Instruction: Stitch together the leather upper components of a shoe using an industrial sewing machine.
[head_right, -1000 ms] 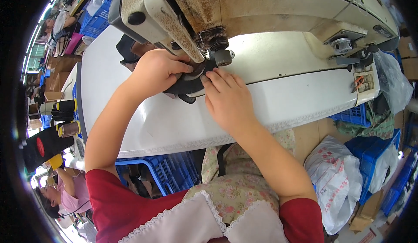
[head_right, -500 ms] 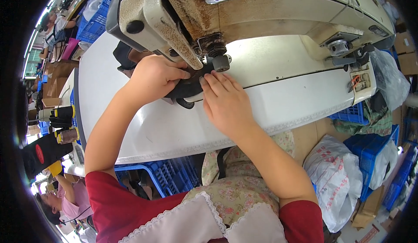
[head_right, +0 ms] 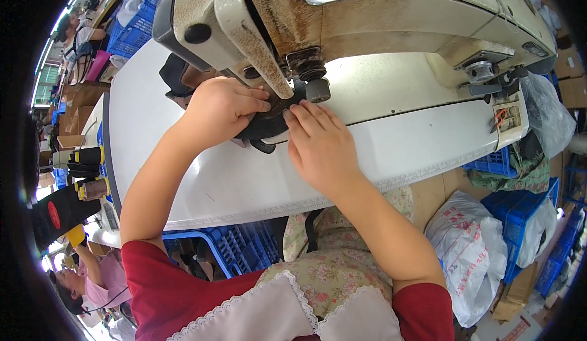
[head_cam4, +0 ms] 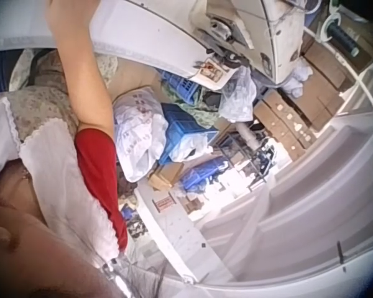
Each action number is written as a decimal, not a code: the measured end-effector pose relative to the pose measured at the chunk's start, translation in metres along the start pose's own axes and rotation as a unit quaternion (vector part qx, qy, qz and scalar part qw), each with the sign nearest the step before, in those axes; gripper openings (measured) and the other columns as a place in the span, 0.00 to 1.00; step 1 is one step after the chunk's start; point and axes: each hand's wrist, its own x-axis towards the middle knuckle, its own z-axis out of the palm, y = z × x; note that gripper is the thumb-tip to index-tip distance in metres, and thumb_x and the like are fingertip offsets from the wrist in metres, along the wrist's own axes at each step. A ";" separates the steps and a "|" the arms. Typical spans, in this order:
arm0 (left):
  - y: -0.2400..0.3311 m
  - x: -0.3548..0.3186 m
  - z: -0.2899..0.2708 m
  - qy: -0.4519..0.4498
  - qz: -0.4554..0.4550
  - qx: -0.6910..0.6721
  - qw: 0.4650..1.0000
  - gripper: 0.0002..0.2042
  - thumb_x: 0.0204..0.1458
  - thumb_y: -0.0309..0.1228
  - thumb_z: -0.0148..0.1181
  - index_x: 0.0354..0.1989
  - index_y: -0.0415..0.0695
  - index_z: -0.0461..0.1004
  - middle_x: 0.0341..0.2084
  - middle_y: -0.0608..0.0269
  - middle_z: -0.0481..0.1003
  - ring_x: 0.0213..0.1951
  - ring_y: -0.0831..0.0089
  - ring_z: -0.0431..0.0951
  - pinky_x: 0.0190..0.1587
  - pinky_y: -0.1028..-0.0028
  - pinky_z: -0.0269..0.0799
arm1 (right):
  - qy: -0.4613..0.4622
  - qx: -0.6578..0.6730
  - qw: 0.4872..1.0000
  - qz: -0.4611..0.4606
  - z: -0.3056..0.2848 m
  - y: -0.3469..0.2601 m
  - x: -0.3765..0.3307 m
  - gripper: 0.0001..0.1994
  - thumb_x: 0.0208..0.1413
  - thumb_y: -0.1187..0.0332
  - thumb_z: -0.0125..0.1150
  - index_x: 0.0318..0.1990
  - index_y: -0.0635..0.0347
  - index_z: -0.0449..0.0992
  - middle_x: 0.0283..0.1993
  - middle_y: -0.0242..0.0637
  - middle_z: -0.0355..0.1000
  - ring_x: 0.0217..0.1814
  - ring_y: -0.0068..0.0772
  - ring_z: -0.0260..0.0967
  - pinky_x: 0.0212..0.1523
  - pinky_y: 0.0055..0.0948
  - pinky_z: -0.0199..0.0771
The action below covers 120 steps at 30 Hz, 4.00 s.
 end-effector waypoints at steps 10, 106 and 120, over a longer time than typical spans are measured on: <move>0.003 -0.001 0.003 -0.019 -0.010 0.032 0.999 0.12 0.38 0.23 0.65 0.34 0.48 0.85 0.38 0.66 0.83 0.41 0.67 0.82 0.42 0.65 0.77 | 0.003 -0.003 1.000 0.006 0.000 0.001 0.001 0.17 0.51 0.70 0.61 0.48 0.67 0.78 0.54 0.45 0.74 0.61 0.44 0.70 0.64 0.43 0.67; 0.084 -0.074 -0.014 0.125 -0.145 0.050 0.980 0.21 0.46 0.22 0.63 0.51 0.41 0.77 0.50 0.53 0.77 0.53 0.54 0.76 0.55 0.60 0.70 | 0.051 0.029 0.998 0.033 0.009 -0.010 0.018 0.13 0.47 0.70 0.66 0.40 0.59 0.71 0.42 0.38 0.72 0.49 0.43 0.69 0.50 0.42 0.68; 0.040 -0.064 0.034 0.100 -0.135 0.278 0.946 0.37 0.40 0.26 0.61 0.67 0.47 0.66 0.71 0.57 0.59 0.72 0.56 0.54 0.73 0.54 0.39 | 0.100 0.023 0.993 0.058 0.014 -0.007 0.015 0.07 0.56 0.71 0.59 0.39 0.61 0.70 0.39 0.43 0.76 0.46 0.46 0.74 0.49 0.43 0.71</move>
